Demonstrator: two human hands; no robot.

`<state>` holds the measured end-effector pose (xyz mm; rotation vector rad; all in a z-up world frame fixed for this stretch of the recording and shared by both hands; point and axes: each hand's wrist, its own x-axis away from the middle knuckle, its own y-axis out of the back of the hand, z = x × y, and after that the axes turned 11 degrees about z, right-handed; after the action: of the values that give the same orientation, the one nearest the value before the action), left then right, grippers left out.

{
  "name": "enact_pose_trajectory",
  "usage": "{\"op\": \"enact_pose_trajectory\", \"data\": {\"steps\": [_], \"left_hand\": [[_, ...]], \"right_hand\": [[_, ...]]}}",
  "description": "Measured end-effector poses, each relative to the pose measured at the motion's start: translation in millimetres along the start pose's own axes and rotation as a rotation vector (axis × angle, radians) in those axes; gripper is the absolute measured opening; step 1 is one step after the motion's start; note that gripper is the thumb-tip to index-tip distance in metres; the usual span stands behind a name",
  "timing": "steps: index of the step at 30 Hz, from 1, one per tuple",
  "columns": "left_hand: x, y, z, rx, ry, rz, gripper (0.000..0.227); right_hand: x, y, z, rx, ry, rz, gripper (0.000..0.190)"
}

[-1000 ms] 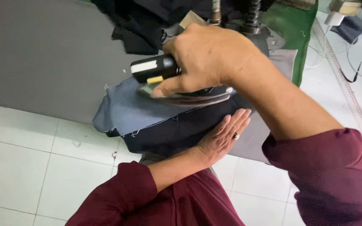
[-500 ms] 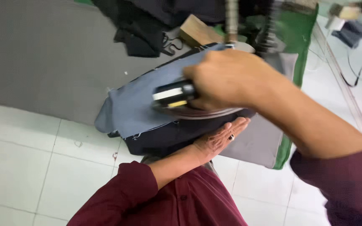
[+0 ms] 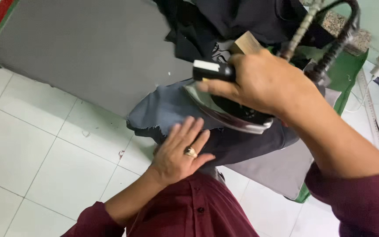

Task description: The person irons a black garment on a pressing board using a steam iron and a light blue cloth. They repeatedly smooth the fabric, reposition the garment, and iron different sections, including the edges and seams.

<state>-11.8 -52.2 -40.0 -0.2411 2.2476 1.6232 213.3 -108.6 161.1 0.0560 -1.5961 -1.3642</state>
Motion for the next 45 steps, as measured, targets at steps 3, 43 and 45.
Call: {"op": "enact_pose_trajectory", "data": {"steps": [3,43,45], "left_hand": [[13,-15,3,-0.064,-0.052,-0.029,0.065],[125,32,95,1.795,0.139,0.132,0.056],[142,19,136,1.362,0.786,-0.177,0.042]], "right_hand": [[-35,-2,9,0.161,0.203,-0.017,0.084],[13,-40,69,0.47,0.3,0.234,0.065],[13,-48,60,0.522,0.282,0.232,0.091]]}}
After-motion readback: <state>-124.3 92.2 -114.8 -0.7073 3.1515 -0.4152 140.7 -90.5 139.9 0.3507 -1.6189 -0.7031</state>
